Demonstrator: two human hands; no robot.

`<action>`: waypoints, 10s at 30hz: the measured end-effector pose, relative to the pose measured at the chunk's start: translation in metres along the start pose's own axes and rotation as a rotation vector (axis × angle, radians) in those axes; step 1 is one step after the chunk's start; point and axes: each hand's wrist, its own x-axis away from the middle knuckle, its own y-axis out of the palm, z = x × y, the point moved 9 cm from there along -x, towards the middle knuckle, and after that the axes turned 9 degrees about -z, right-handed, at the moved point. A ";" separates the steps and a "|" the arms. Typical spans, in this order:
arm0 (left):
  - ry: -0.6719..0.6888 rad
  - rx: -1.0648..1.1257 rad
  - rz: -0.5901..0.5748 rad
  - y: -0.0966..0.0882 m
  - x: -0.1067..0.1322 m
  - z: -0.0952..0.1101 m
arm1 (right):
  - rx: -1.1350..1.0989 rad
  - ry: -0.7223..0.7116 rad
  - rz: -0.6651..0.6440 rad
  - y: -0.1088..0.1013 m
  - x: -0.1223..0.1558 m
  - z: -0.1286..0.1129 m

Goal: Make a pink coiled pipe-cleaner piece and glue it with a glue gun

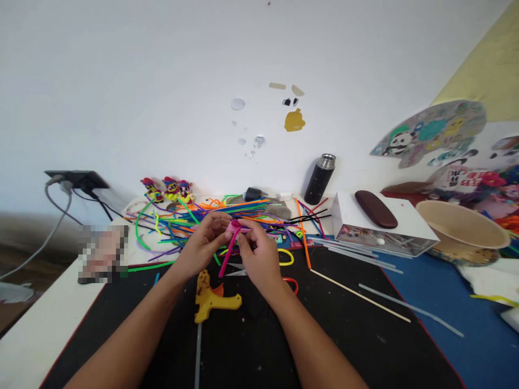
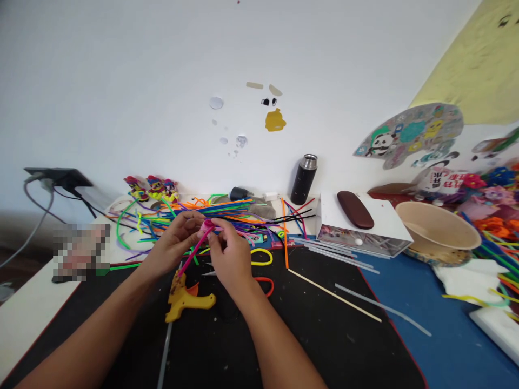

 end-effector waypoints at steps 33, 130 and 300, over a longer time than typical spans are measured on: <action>0.049 -0.245 0.126 -0.003 0.004 -0.003 | -0.508 0.195 -0.080 0.016 -0.003 0.018; -0.095 -0.858 -0.299 -0.002 0.005 0.009 | 0.343 0.038 -0.206 0.005 -0.006 0.003; -0.206 -0.695 -0.262 -0.001 0.002 -0.008 | 0.470 0.049 -0.177 0.005 -0.005 0.008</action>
